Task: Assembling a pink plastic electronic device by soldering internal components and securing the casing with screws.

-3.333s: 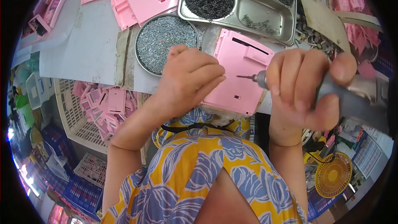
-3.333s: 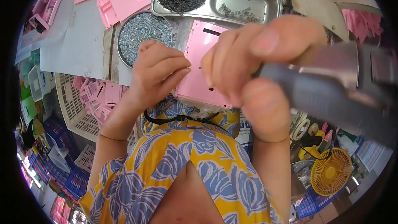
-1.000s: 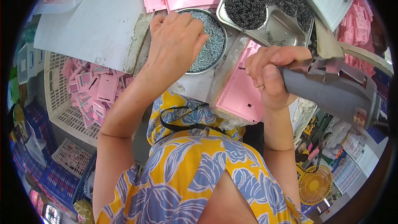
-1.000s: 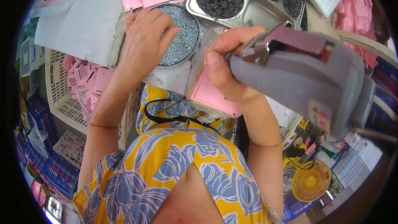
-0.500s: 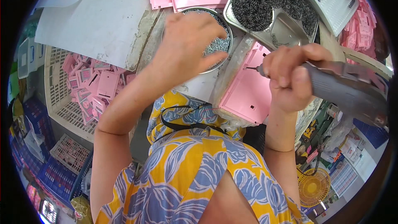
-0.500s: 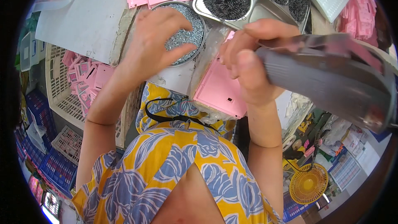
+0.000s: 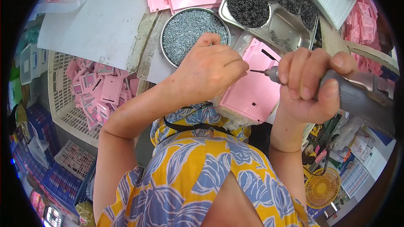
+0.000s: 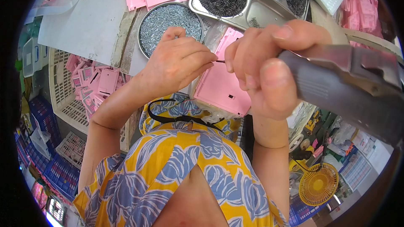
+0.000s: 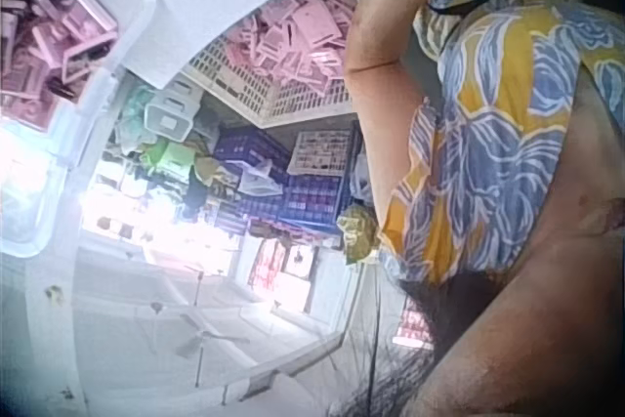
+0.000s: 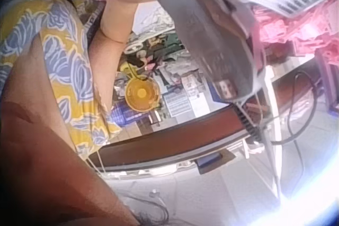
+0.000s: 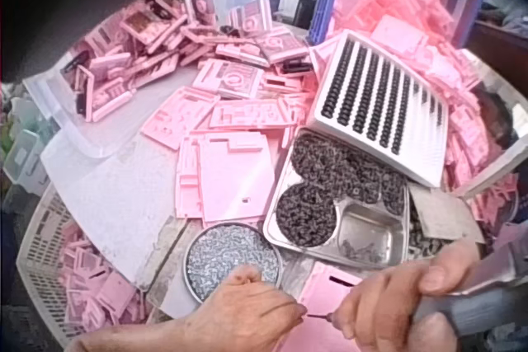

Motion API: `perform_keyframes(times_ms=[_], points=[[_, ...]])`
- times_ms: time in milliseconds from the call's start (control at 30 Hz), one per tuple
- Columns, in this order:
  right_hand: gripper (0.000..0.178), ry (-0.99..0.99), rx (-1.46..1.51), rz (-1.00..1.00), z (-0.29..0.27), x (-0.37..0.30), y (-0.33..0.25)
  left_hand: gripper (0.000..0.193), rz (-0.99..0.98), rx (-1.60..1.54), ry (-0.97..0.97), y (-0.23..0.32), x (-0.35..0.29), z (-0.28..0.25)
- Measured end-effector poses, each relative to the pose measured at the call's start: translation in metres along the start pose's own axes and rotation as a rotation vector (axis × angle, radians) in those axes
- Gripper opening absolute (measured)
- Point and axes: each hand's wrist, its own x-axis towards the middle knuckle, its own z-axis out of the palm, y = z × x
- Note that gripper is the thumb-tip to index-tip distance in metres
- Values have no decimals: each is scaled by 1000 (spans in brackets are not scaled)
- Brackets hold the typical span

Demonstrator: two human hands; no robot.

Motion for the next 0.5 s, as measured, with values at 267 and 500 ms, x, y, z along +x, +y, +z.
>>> perform_keyframes(times_ms=[267, 500], points=[[31, 0, 3, 59, 11, -6, -7, 20, -35, -106, 63, 4, -8, 3], [28, 72, -45, 31, 7, -8, 2, 22, -144, 48, 47, 2, -2, 1]])
